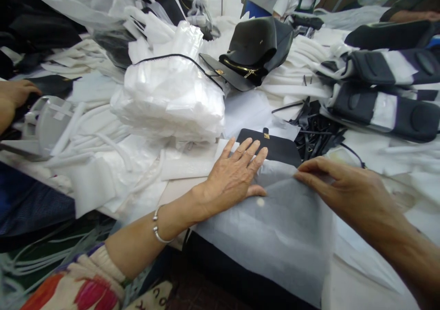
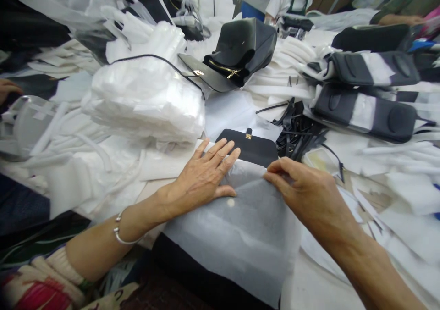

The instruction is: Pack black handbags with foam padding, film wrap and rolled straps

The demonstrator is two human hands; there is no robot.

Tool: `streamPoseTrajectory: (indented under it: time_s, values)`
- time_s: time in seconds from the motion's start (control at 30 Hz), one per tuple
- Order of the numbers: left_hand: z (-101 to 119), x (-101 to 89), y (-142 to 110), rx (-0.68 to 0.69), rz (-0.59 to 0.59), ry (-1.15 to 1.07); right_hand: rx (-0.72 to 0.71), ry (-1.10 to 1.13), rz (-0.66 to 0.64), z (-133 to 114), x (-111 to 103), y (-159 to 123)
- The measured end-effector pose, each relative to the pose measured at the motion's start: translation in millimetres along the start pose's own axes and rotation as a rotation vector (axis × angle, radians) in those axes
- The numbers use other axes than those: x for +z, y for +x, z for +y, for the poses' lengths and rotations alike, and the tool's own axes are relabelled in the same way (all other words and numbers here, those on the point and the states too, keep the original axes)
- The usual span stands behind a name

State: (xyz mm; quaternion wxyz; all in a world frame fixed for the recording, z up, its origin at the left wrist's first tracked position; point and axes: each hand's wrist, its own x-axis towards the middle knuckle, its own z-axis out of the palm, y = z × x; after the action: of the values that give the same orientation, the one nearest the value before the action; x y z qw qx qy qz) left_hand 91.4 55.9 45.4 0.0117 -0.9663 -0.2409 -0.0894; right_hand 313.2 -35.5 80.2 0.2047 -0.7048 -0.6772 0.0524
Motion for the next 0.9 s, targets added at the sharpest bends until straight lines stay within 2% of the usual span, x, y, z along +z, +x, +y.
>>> streamPoseTrajectory:
  time_s: [0.17,0.27,0.33,0.47,0.6,0.73,0.83,0.9]
  values:
    - [5.2,3.3,2.1,-0.041,0.001,0.003,-0.032,-0.176,-0.011,8.1,-0.8,0.8]
    - [9.5,0.4,3.6,-0.047,-0.015,0.000,-0.146,-0.322,0.097,-8.9,-5.8,-3.4]
    - [10.7,-0.4,3.7,-0.042,-0.018,-0.005,-0.215,-0.262,0.160,-28.4,-2.8,-9.9]
    - [8.9,5.1,1.2,-0.025,0.000,-0.004,-0.298,-0.040,0.126,-53.7,29.7,-27.4]
    - [3.5,13.9,-2.6,-0.031,0.001,-0.035,-0.333,-0.067,0.083,-44.9,66.6,-36.1]
    - [3.0,5.1,-1.8,-0.033,-0.039,-0.081,-0.319,-0.080,0.070,-38.4,73.6,-35.9]
    - [11.4,-8.6,2.0,0.003,-0.015,-0.021,-0.306,-0.083,0.086,-41.1,73.2,-36.4]
    - [18.3,-10.4,4.0,0.051,0.006,0.027,-0.297,-0.079,0.101,-42.1,75.8,-37.8]
